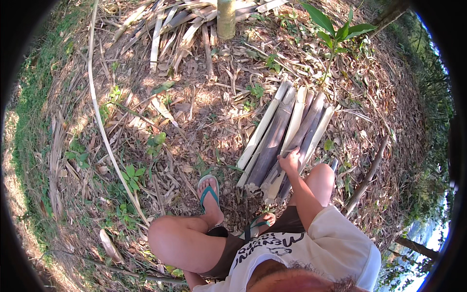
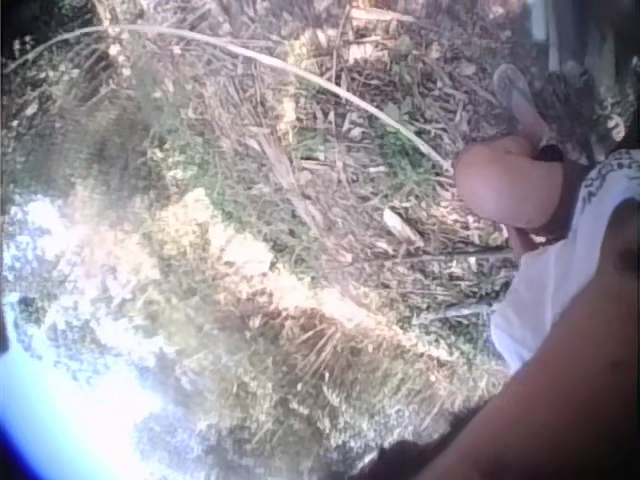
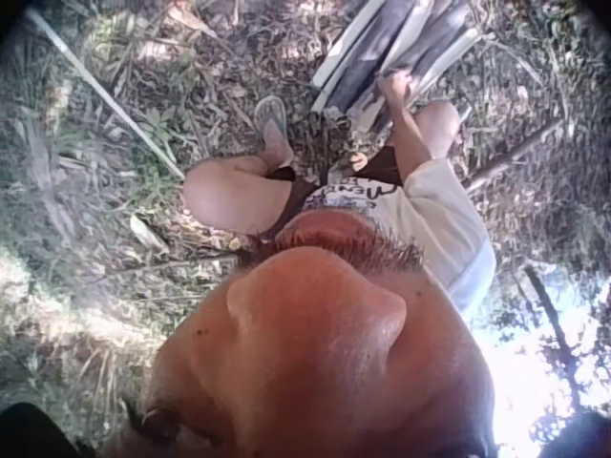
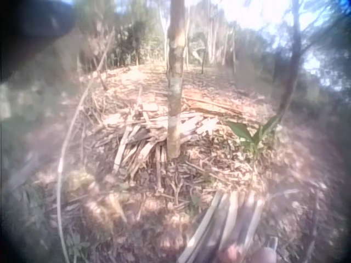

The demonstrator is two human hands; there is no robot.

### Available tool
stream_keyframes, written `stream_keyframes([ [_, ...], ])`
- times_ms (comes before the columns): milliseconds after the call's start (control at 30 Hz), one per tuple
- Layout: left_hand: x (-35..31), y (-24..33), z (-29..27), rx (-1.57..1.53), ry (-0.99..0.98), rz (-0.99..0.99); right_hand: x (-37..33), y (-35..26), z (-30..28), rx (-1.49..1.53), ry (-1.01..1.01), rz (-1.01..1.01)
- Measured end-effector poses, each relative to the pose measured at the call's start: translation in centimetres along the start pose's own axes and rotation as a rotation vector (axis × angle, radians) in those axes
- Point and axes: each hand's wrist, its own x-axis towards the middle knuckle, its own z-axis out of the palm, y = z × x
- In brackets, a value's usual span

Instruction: The person arranges multiple split bamboo pieces on the ground over a thin stick, repositions the pieces to align them, and uses a large knife to trim one of the pieces. They then continue to stack and organize the bamboo strips by hand.

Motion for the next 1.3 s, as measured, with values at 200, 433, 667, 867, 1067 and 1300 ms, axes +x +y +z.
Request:
stream_keyframes([
  [200,4.9,2.7,1.0,-0.052,0.012,0.118,0.1,0.1,-0.2,-0.054,-0.004,0.03],
  [433,11.3,7.6,5.6,-0.014,-0.143,0.347,0.4,0.4,0.1,-0.033,-0.027,0.039],
  [667,13.7,7.7,14.7,0.358,-0.547,0.289,0.6,-0.4,-0.1,-0.094,-0.073,0.053],
  [867,17.7,6.9,15.7,0.237,-0.452,0.434,-0.3,0.2,-1.4,-0.012,0.153,-0.079],
  [1067,17.0,3.0,11.9,0.258,-0.305,0.399,-5.4,-7.5,-3.1,0.198,-0.027,-0.283],
  [1300,17.4,-1.3,7.8,0.336,-0.306,0.333,-11.3,-17.1,2.1,0.298,-0.044,-0.712],
])
